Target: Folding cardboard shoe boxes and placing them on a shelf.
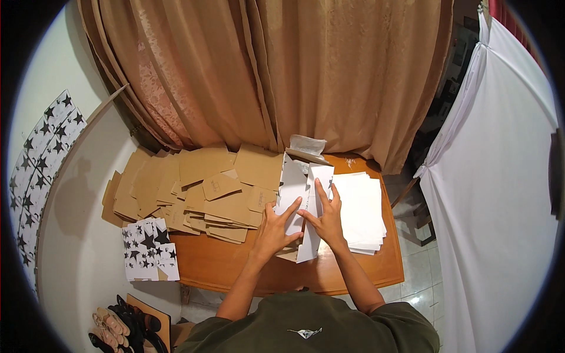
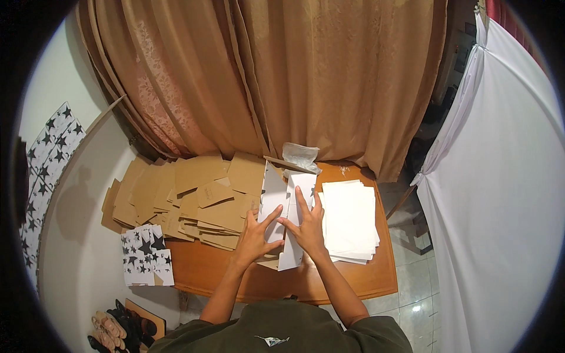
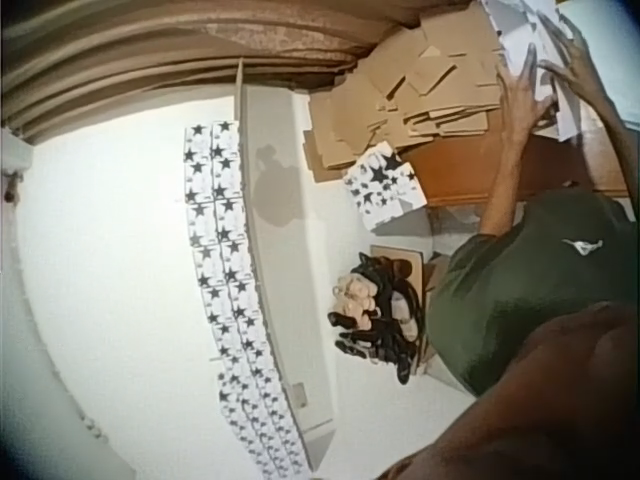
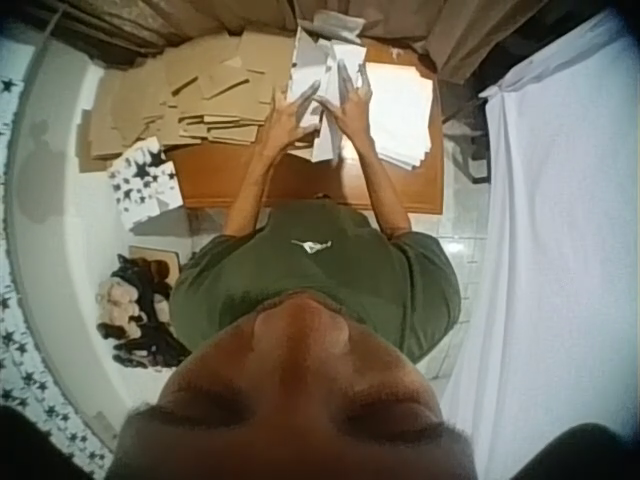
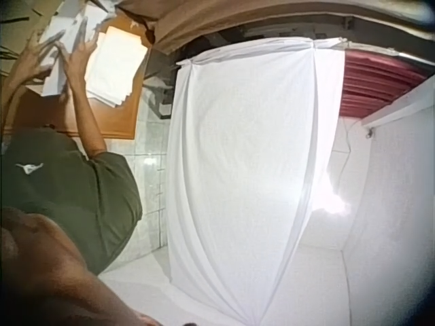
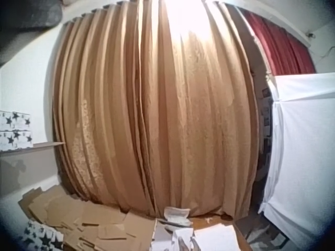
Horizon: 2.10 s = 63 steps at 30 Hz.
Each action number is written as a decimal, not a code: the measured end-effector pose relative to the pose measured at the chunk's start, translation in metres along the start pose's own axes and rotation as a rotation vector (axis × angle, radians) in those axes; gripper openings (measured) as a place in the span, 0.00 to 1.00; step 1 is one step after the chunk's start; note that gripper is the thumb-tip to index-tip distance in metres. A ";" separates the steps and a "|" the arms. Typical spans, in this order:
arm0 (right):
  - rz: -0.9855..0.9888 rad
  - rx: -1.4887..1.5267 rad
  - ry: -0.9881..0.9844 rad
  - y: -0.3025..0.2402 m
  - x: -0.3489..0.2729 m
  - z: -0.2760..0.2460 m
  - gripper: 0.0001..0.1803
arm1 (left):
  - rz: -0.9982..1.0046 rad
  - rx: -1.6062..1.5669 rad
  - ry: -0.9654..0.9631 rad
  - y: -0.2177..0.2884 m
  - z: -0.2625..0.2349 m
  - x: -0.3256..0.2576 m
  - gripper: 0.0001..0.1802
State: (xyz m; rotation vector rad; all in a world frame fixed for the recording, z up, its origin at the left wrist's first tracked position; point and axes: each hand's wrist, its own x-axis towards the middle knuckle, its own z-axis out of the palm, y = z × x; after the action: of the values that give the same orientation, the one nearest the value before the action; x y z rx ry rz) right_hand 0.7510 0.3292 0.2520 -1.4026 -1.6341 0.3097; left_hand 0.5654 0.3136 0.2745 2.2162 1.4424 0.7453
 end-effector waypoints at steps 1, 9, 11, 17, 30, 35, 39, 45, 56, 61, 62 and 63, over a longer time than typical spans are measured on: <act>0.036 0.019 -0.019 -0.002 0.001 -0.001 0.53 | 0.022 -0.028 -0.008 -0.001 0.000 0.000 0.57; 0.086 0.035 -0.058 -0.001 0.003 0.002 0.49 | 0.095 -0.127 -0.003 -0.009 -0.002 0.001 0.52; 0.066 0.092 -0.019 0.002 0.004 0.004 0.48 | 0.109 -0.084 0.025 -0.007 -0.003 0.001 0.51; 0.094 0.172 0.064 0.000 0.008 0.008 0.46 | 0.100 -0.015 0.022 -0.007 -0.004 -0.002 0.53; 0.078 0.024 0.121 0.006 0.020 -0.001 0.41 | 0.182 -0.135 -0.061 -0.013 -0.002 -0.010 0.53; 0.004 0.045 -0.010 0.013 0.016 -0.006 0.39 | 0.125 -0.219 -0.044 -0.015 -0.011 -0.009 0.51; 0.041 0.143 0.049 0.013 0.018 -0.001 0.39 | 0.207 -0.158 -0.011 -0.015 -0.015 -0.007 0.49; 0.052 0.165 0.136 0.016 0.021 0.007 0.40 | 0.251 -0.143 0.000 -0.019 -0.016 -0.006 0.46; 0.138 0.180 0.352 0.014 0.028 -0.004 0.39 | 0.452 -0.648 -0.187 -0.038 -0.046 -0.015 0.51; 0.155 0.174 0.388 0.018 0.033 -0.006 0.39 | 0.450 -0.397 -0.132 -0.031 -0.034 -0.027 0.32; 0.146 0.154 0.396 0.017 0.033 -0.006 0.38 | 0.448 -0.351 -0.039 -0.039 -0.023 -0.028 0.27; 0.142 0.159 0.396 0.016 0.034 -0.006 0.38 | 0.445 -0.305 0.054 -0.045 -0.014 -0.030 0.22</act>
State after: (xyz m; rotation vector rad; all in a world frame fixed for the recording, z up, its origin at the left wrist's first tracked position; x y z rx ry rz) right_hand 0.7682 0.3616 0.2602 -1.3609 -1.1664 0.2204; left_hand 0.5146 0.3048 0.2528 2.3007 0.7884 1.0917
